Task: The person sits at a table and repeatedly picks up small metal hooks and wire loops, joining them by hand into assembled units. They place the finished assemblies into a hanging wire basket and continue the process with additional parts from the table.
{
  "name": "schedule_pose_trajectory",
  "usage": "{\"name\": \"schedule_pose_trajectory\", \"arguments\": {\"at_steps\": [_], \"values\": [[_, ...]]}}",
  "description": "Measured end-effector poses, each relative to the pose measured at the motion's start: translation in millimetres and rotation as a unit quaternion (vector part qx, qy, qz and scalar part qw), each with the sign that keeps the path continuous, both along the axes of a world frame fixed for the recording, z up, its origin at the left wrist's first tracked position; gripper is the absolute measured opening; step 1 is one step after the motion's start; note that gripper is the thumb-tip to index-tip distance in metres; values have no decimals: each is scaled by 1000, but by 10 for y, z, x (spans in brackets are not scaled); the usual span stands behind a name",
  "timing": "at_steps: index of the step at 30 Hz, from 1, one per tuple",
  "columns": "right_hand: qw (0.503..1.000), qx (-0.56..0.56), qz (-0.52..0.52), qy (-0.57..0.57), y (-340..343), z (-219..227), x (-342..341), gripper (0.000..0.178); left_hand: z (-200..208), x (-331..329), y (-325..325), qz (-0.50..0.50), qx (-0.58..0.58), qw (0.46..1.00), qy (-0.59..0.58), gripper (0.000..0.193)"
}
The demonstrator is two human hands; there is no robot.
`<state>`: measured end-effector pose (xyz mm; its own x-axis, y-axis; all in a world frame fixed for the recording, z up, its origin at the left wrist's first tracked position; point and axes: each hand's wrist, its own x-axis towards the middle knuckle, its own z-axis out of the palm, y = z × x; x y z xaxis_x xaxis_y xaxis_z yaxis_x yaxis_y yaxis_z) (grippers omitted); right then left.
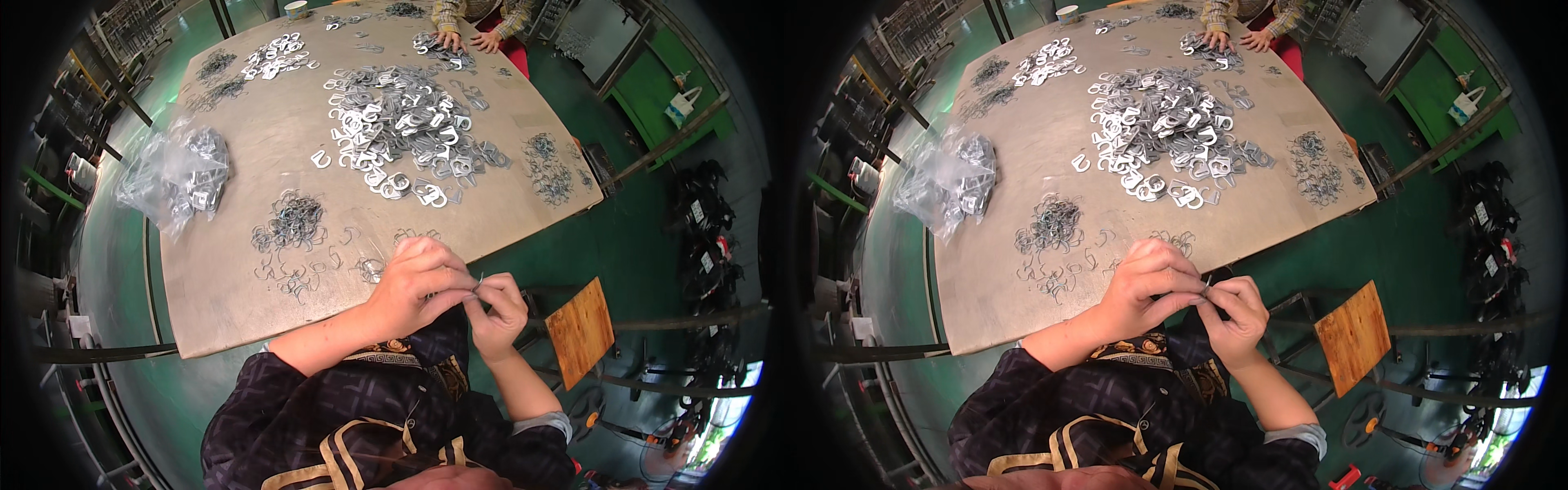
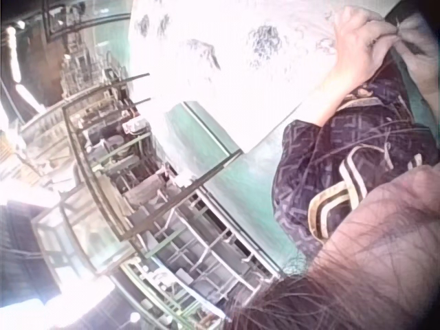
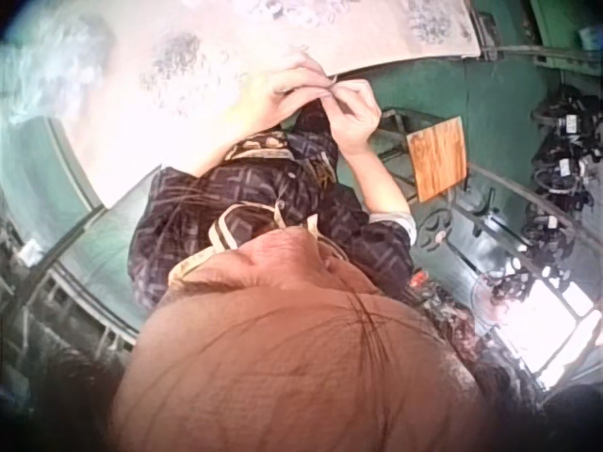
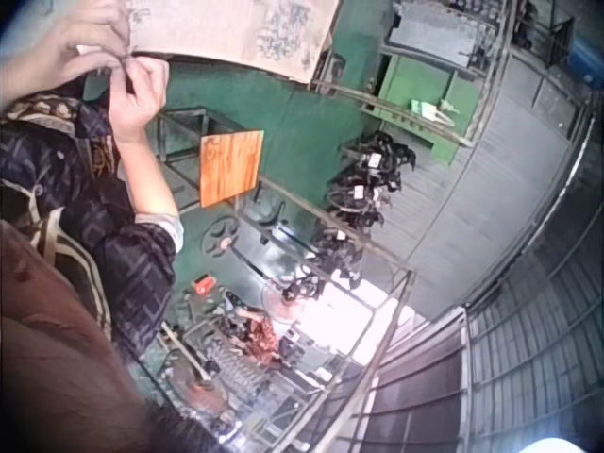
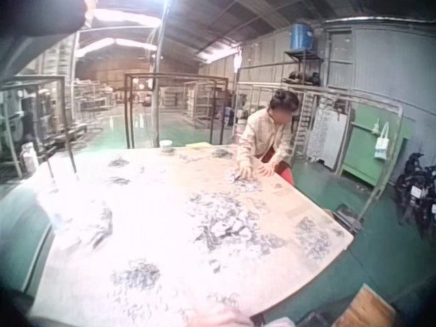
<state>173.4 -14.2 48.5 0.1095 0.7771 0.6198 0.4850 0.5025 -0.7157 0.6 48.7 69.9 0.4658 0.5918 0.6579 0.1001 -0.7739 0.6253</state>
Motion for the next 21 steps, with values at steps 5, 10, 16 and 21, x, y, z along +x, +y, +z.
{"name": "schedule_pose_trajectory", "arguments": {"at_steps": [5,10,16,21], "values": [[998,21,46,-49,78,-280,62,16,-240,-28,-105,-20,-80,997,2,15],[986,-31,-7,-162,602,-680,431,17,-443,-114,-248,-36,-131,991,-16,12],[932,-44,-44,-357,1680,-1361,668,34,-523,-74,-322,-38,-111,993,-8,14],[919,-38,-56,-388,1902,-1501,679,34,-610,-103,-332,-29,-110,993,-14,15]]}}
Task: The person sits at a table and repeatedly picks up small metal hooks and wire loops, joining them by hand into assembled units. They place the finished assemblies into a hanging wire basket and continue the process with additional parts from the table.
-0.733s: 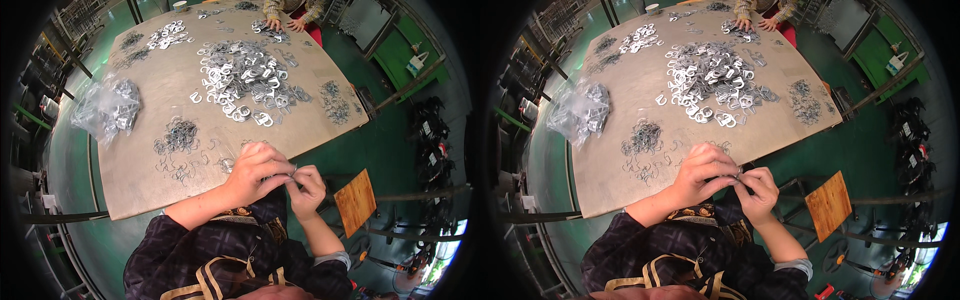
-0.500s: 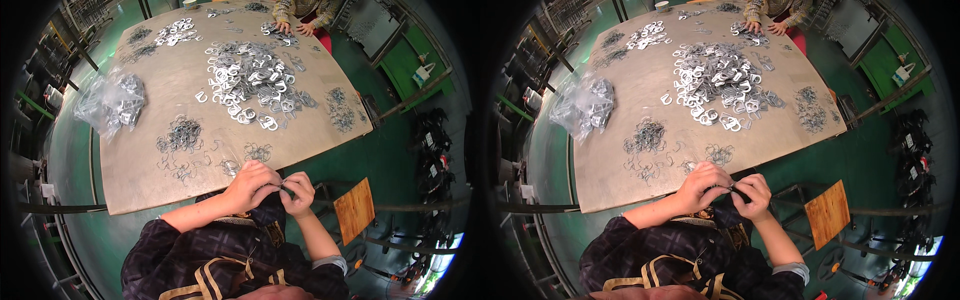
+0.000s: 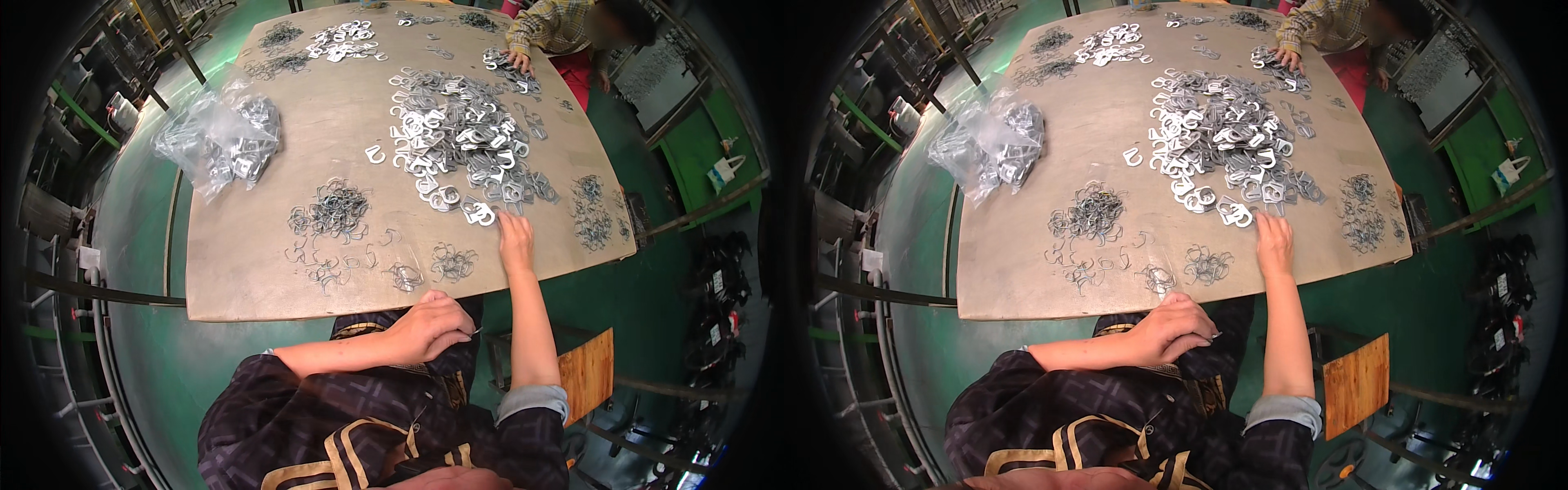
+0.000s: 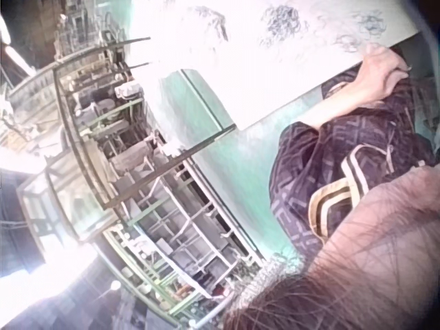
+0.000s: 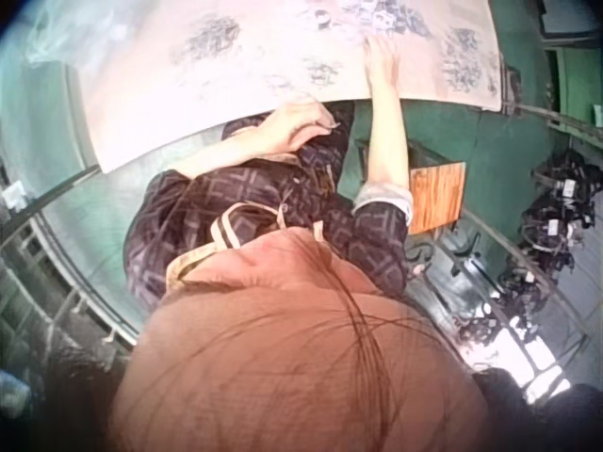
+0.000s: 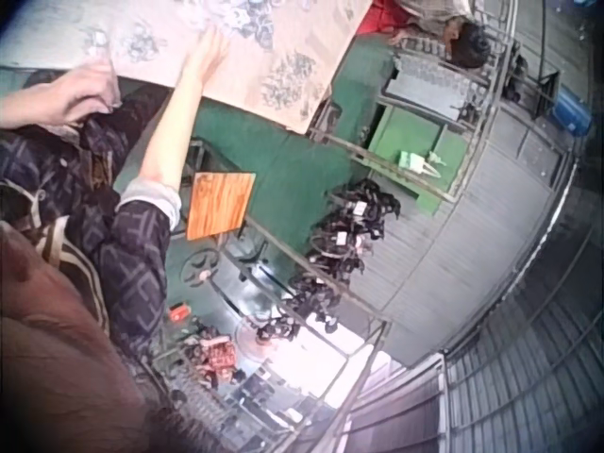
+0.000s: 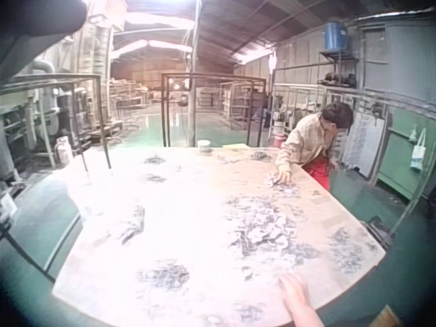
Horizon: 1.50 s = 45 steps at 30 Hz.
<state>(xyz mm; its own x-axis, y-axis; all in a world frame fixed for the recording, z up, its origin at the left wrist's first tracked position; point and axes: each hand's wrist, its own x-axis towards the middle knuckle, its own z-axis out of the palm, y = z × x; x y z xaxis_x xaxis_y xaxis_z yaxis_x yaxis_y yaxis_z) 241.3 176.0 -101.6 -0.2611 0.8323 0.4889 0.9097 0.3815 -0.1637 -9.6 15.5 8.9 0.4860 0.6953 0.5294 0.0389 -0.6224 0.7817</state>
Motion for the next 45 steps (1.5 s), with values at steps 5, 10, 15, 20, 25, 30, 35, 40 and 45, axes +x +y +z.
{"name": "schedule_pose_trajectory", "arguments": {"at_steps": [5,10,15,20,25,30,35,40,45], "values": [[996,9,-71,44,-2,85,-38,34,-63,17,-4,8,-7,1000,-1,16],[914,-107,-43,389,-389,425,-213,31,-101,16,23,24,-28,999,-6,16],[790,-279,87,539,-1217,1106,-620,28,-143,-31,23,86,-42,995,-5,16],[837,-262,95,471,-1562,1345,-688,27,-116,-18,21,117,-31,993,9,18],[864,-227,83,442,-1665,1389,-747,28,-136,-17,-9,116,-21,992,37,17],[898,-180,86,393,-1756,1394,-805,25,-208,-78,-35,116,-20,991,69,20],[912,-133,76,380,-1802,1414,-764,23,-347,-280,26,297,4,919,261,47],[909,-142,63,386,-1841,1382,-720,24,-754,-311,312,350,-51,832,427,72],[913,-139,52,379,-1857,1377,-693,23,-834,28,477,295,2,881,371,69]]}}
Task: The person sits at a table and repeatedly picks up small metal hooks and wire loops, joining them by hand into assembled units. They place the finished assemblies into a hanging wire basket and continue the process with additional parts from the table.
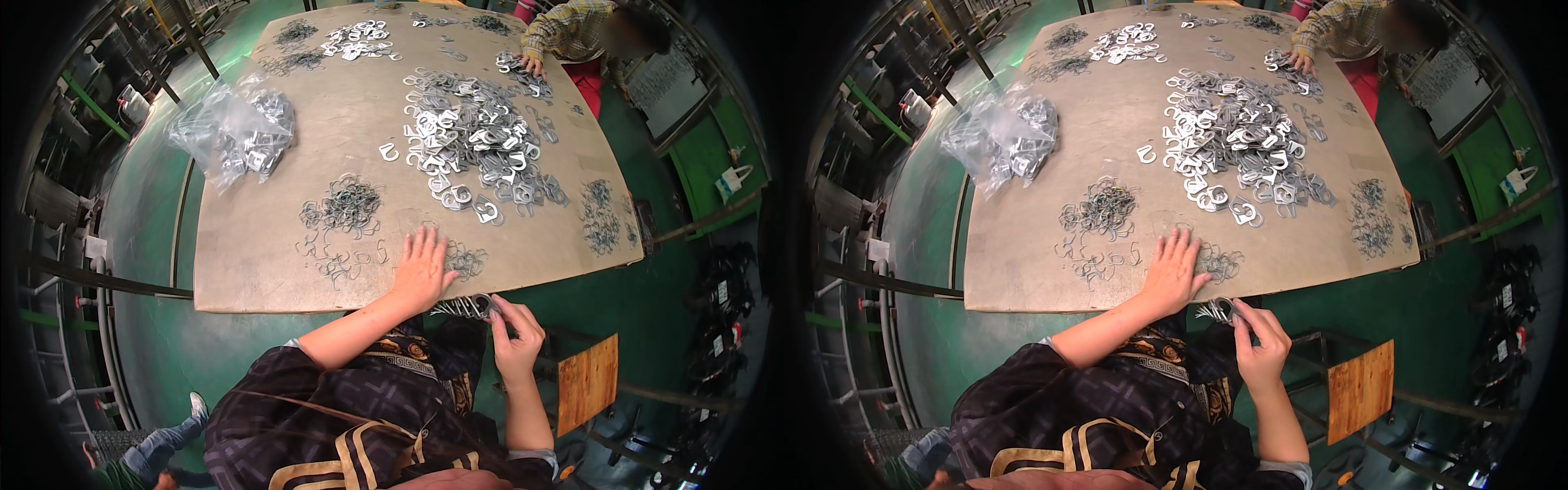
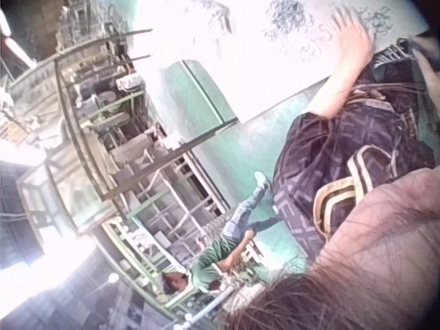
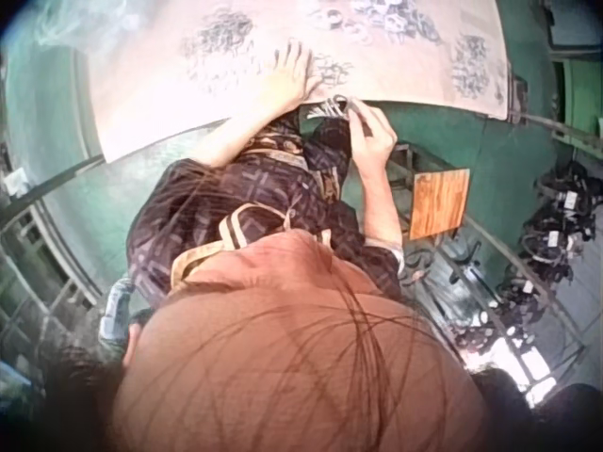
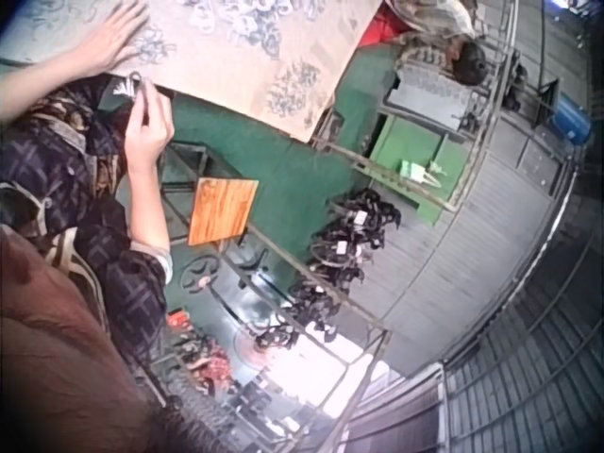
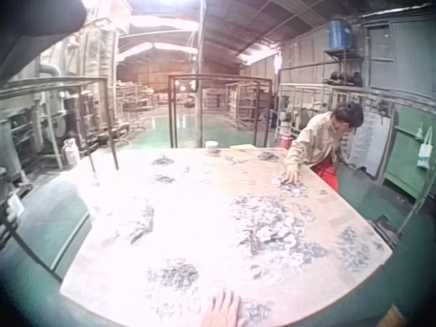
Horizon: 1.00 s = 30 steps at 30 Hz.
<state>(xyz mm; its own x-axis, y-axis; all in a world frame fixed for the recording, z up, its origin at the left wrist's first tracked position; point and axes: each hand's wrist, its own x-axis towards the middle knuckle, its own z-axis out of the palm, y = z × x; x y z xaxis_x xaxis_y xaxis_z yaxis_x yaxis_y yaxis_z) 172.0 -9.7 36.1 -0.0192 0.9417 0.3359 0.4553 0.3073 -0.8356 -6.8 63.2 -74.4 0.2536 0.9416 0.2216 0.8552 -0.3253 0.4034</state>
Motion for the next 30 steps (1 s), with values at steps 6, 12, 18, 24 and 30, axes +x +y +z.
{"name": "schedule_pose_trajectory", "arguments": {"at_steps": [6,12,18,24,30], "values": [[1000,2,4,-26,-17,10,10,23,91,86,-81,-118,-21,985,-126,61],[1000,13,8,-17,-15,-46,45,23,361,-750,-85,120,26,992,24,16],[1000,9,18,0,-4,-83,-2,23,176,-964,-158,112,-4,992,61,17],[1000,4,16,-9,-43,-128,34,24,135,-873,-75,55,30,997,50,13],[1000,9,10,-13,-45,-112,39,24,281,-657,153,36,55,997,-31,13]]}}
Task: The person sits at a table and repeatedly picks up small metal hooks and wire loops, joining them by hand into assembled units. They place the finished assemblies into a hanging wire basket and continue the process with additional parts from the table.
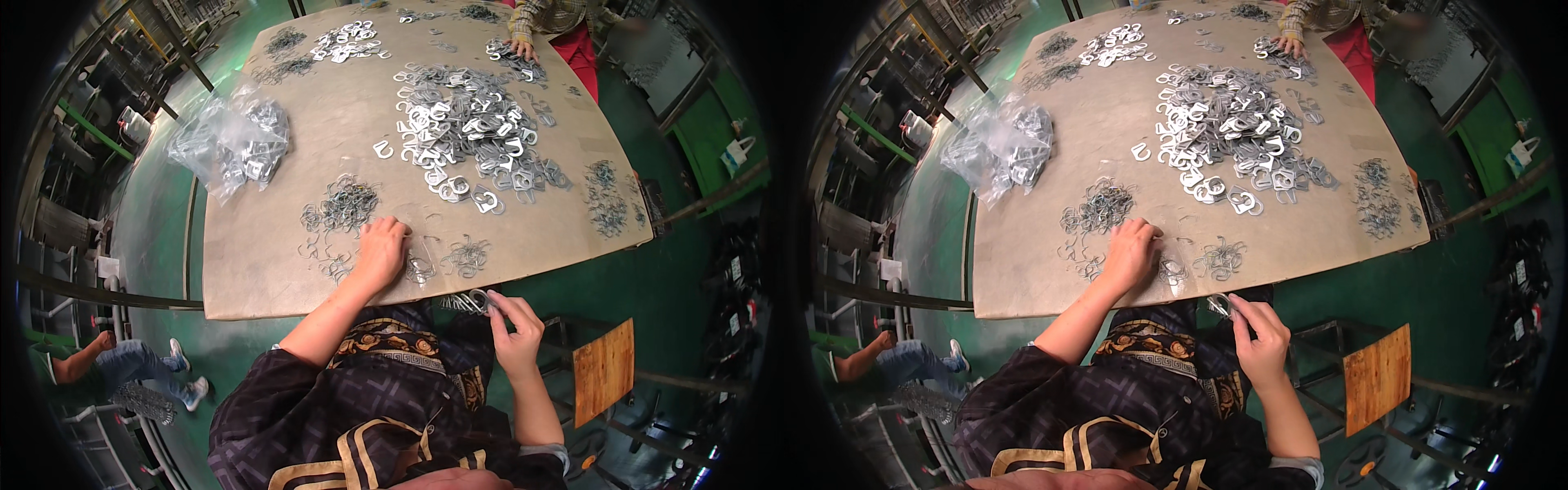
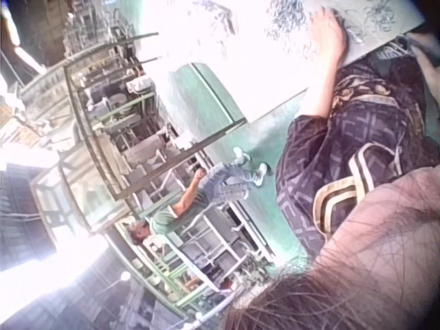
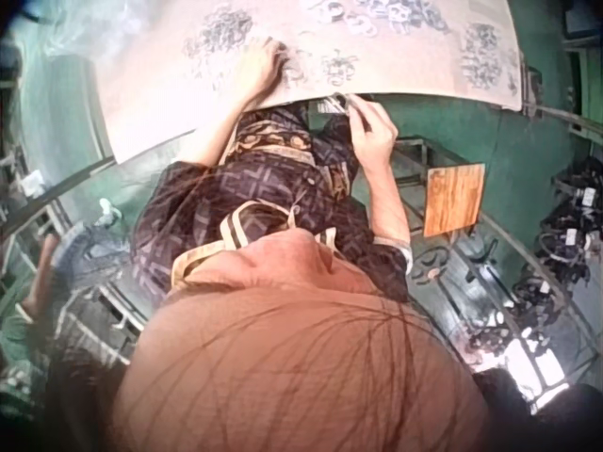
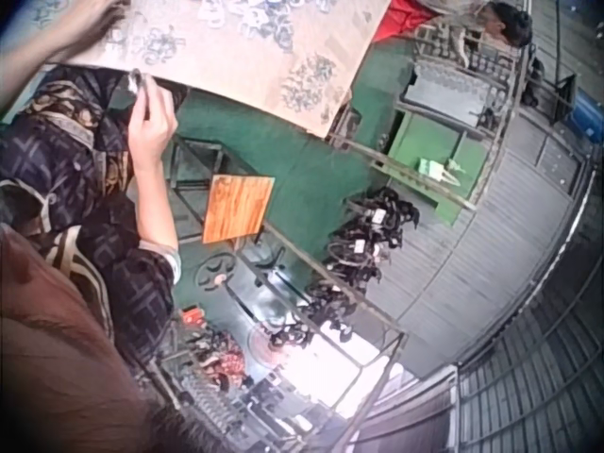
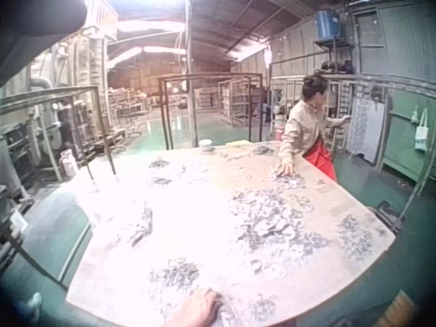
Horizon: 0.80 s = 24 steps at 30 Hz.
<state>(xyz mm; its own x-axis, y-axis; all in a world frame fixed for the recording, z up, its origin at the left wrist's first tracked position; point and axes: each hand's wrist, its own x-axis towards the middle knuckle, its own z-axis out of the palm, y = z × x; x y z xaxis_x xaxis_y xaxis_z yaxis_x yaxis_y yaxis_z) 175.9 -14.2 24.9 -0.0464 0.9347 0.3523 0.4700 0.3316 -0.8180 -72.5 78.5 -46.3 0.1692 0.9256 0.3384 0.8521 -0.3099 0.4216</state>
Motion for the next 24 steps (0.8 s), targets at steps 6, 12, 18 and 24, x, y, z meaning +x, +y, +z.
{"name": "schedule_pose_trajectory", "arguments": {"at_steps": [6,12,18,24], "values": [[1000,-3,-5,4,-23,-25,47,24,-20,-363,-86,115,-37,992,31,10],[1000,13,5,0,-3,-3,17,24,-95,-492,-158,112,-40,992,38,10],[1000,8,1,-3,-17,-11,36,24,-100,-194,-184,76,-42,996,-15,12],[1000,3,-1,0,-33,-45,41,24,7,90,79,-11,-44,998,-45,25]]}}
